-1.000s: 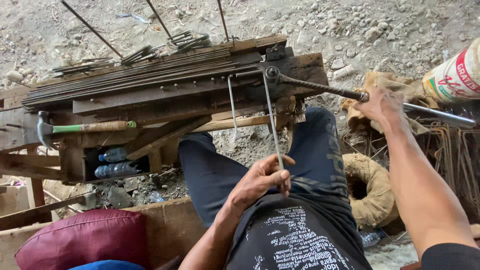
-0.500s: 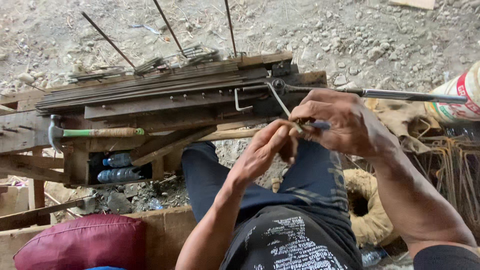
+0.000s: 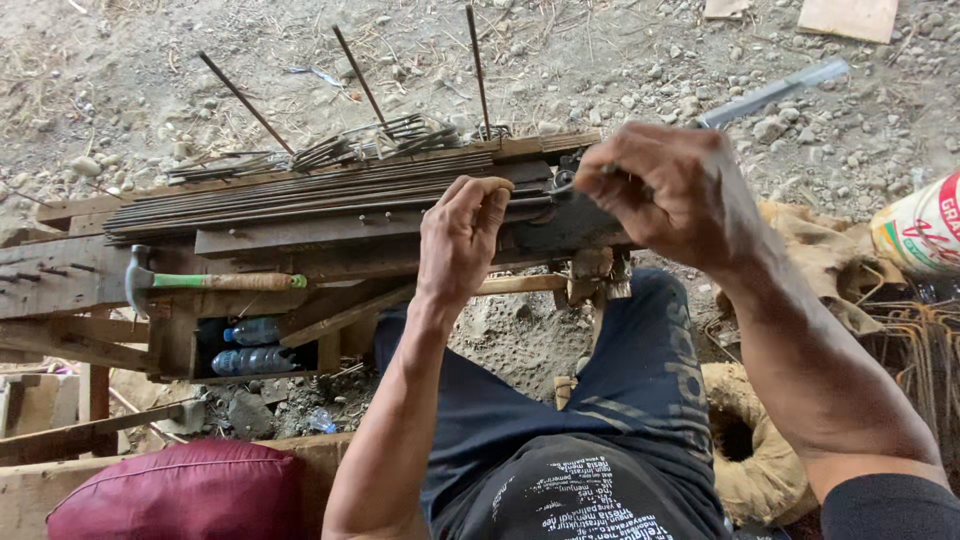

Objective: The person uses a manual metal bending machine to bend thin metal rods into rectangular shapes. They insert the rods into the machine, rotate a crank handle to bend the metal, and occasionally use a hammer to adjust the pieces.

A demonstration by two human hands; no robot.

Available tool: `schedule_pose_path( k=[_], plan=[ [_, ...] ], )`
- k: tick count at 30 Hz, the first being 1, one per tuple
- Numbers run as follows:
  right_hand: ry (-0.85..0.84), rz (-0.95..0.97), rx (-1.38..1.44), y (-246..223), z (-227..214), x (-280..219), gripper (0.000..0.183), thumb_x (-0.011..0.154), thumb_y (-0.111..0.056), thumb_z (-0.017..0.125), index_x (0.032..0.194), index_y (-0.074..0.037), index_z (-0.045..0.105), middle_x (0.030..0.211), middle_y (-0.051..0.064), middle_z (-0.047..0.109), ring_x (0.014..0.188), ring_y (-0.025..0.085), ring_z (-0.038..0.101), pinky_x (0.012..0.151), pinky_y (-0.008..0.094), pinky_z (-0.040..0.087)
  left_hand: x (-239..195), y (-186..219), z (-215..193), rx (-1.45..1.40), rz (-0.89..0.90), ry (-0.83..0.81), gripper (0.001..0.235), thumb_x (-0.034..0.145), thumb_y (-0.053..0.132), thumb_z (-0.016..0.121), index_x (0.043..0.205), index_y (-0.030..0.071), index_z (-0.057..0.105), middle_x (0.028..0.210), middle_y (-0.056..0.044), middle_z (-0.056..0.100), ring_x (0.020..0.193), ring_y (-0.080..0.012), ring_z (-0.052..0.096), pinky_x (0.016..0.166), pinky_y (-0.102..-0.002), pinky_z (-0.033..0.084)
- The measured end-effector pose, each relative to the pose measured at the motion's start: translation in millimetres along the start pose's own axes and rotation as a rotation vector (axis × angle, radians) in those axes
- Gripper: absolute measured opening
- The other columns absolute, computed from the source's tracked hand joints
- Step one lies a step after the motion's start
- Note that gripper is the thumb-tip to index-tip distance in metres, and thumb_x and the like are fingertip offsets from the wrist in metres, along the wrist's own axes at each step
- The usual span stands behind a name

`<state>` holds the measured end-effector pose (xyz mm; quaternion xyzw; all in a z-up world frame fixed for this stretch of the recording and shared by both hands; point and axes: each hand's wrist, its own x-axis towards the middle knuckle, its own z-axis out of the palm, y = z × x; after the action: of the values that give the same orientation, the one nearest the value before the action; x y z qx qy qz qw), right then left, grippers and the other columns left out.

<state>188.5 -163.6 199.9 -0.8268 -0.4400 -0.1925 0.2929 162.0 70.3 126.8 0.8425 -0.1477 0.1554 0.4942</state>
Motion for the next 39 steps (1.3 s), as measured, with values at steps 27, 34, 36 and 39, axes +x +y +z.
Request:
schedule_pose_path(
  k=[27,34,36,39],
  plan=[
    [0.606,0.517,0.78,-27,23,-117,0.035,0.106,-0.034,0.052,0.104,0.0,0.059,0.085,0.016,0.064,0.069,0.022,0.066,0.063,0.026,0.058,-98,-59,14,-1.54,-0.92,0.306,0.043,0.109,0.036,0.036,0.118,0.0,0.059,0.11,-0.022,0.065,0.096,-0.0363,0.065,0.086,-0.048,0.056],
    [0.857,0.783,1.331,3,46,-166,0.028,0.098,-0.039,0.066,0.099,-0.01,0.069,0.096,0.007,0.071,0.08,0.022,0.069,0.066,0.033,0.057,-116,-33,10,-1.618,-0.605,0.232,0.025,0.104,0.021,0.052,0.119,0.002,0.056,0.066,0.002,0.038,0.054,-0.0086,0.036,0.05,-0.023,0.031],
    [0.855,0.797,1.341,10,50,-171,0.029,0.099,-0.04,0.065,0.099,-0.011,0.069,0.095,0.006,0.071,0.079,0.021,0.068,0.067,0.032,0.056,-117,-30,10,-1.637,-0.607,0.226,0.023,0.105,0.021,0.05,0.117,0.003,0.056,0.064,0.003,0.032,0.052,-0.0077,0.028,0.047,-0.023,0.023],
    [0.889,0.823,1.376,22,59,-179,0.029,0.098,-0.037,0.065,0.1,-0.009,0.068,0.095,0.01,0.072,0.077,0.023,0.069,0.065,0.033,0.056,-118,-31,11,-1.641,-0.552,0.206,0.025,0.107,0.02,0.047,0.121,0.001,0.057,0.065,0.005,0.026,0.053,-0.0082,0.022,0.049,-0.024,0.021]
  ],
)
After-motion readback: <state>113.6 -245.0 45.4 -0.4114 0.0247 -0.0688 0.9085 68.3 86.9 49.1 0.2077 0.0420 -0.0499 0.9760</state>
